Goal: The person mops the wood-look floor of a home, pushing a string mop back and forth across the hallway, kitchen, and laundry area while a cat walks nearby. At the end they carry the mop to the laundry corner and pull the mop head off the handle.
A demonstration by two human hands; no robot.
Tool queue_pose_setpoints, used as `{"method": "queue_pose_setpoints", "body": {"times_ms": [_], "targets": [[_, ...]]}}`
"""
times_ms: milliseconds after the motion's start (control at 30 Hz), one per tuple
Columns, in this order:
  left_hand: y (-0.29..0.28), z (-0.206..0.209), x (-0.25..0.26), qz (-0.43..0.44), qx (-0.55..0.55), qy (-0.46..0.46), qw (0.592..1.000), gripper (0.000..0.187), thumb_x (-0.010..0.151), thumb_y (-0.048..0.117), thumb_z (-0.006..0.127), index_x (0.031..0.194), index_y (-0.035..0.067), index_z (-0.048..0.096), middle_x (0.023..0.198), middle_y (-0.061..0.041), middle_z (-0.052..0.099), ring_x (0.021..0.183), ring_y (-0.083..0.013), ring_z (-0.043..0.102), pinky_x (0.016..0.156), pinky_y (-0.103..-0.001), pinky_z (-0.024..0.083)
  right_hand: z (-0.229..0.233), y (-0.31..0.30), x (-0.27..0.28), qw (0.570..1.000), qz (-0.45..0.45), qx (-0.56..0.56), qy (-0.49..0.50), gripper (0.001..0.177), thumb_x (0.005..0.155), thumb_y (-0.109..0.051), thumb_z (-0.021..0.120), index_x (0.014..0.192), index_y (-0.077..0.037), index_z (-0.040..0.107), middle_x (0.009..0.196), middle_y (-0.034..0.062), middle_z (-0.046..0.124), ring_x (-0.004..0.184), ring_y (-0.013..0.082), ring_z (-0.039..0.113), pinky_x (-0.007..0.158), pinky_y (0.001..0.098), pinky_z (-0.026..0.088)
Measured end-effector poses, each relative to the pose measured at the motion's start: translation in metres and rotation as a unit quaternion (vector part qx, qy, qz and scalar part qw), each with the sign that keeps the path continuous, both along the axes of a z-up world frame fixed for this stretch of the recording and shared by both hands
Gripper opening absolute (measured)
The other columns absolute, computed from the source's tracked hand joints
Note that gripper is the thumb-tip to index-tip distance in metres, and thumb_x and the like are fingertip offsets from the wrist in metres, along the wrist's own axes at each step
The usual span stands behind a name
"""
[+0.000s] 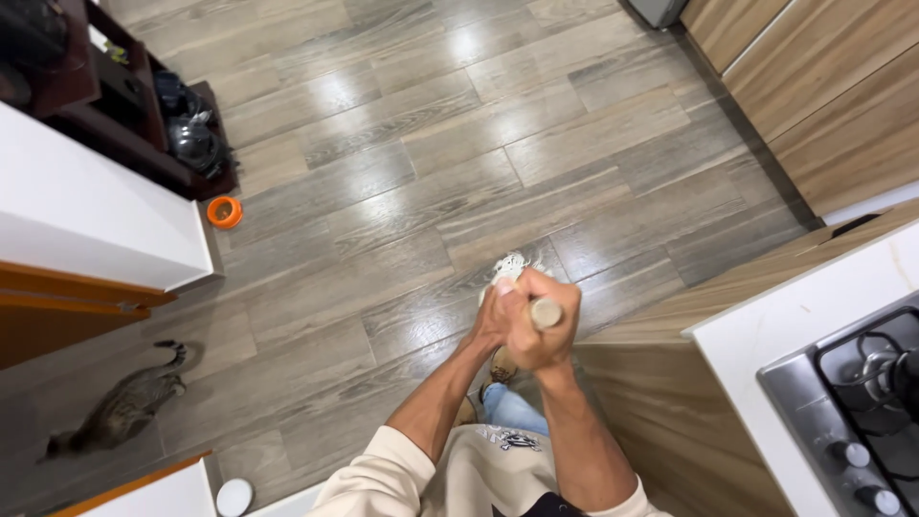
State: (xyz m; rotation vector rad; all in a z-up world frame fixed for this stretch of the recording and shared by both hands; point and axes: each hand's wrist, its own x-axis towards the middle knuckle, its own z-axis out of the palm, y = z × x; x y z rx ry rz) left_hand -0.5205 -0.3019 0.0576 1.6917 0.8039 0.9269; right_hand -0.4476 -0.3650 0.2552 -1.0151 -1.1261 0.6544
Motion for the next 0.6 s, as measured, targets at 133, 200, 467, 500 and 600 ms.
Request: {"method": "queue_pose_setpoints", "body": {"times_ms": [133, 200, 467, 500, 600], "targets": [[-0.011, -0.027, -0.024, 0.044, -0.042, 0.139, 0.988, 0.035, 0.085, 0.037, 0.092, 0.085, 0.004, 0.079, 0.082, -0.023, 0.080, 0.075, -0.0338, 0.082, 0.070, -0.049, 0.063, -0.013, -0.015, -0.009, 0.999, -0.039, -0.018, 0.004, 0.044, 0.110, -0.009, 0.074, 0.073, -0.008, 0.051, 0.064, -0.0032, 0.053, 0.061, 0.0039, 0.042, 0.054, 0.0293, 0.032], [-0.019, -0.040, -0.040, 0.091, 0.002, 0.163, 0.982, 0.033, 0.081, 0.034, 0.096, 0.077, 0.005, 0.080, 0.083, -0.023, 0.083, 0.078, -0.0408, 0.082, 0.070, -0.049, 0.065, -0.017, -0.019, -0.017, 0.999, -0.012, -0.016, 0.037, 0.043, 0.109, -0.010, 0.074, 0.073, -0.009, 0.052, 0.064, -0.0031, 0.056, 0.060, 0.0036, 0.045, 0.054, 0.0287, 0.035], [-0.063, -0.042, -0.102, 0.209, -0.025, 0.215, 0.954, 0.033, 0.085, 0.029, 0.088, 0.070, 0.003, 0.073, 0.075, -0.025, 0.075, 0.072, -0.0456, 0.078, 0.067, -0.049, 0.061, -0.054, -0.047, -0.041, 0.985, 0.144, -0.002, 0.093, 0.045, 0.107, -0.016, 0.075, 0.070, -0.008, 0.050, 0.063, -0.0005, 0.059, 0.057, 0.0064, 0.048, 0.052, 0.0310, 0.037], [-0.072, -0.038, -0.105, 0.213, -0.050, 0.232, 0.948, 0.033, 0.085, 0.028, 0.087, 0.068, 0.003, 0.074, 0.072, -0.025, 0.073, 0.070, -0.0458, 0.078, 0.066, -0.049, 0.060, -0.058, -0.053, -0.039, 0.980, 0.167, -0.003, 0.104, 0.046, 0.107, -0.017, 0.075, 0.070, -0.008, 0.049, 0.063, 0.0002, 0.058, 0.056, 0.0068, 0.046, 0.051, 0.0312, 0.036], [-0.106, -0.030, -0.106, 0.263, -0.061, 0.200, 0.942, 0.033, 0.086, 0.030, 0.085, 0.069, 0.004, 0.074, 0.067, -0.024, 0.068, 0.067, -0.0445, 0.076, 0.060, -0.050, 0.057, -0.066, -0.070, -0.024, 0.972, 0.231, 0.010, 0.051, 0.047, 0.109, -0.024, 0.073, 0.071, -0.008, 0.050, 0.064, 0.0011, 0.056, 0.058, 0.0090, 0.046, 0.054, 0.0316, 0.036]]}}
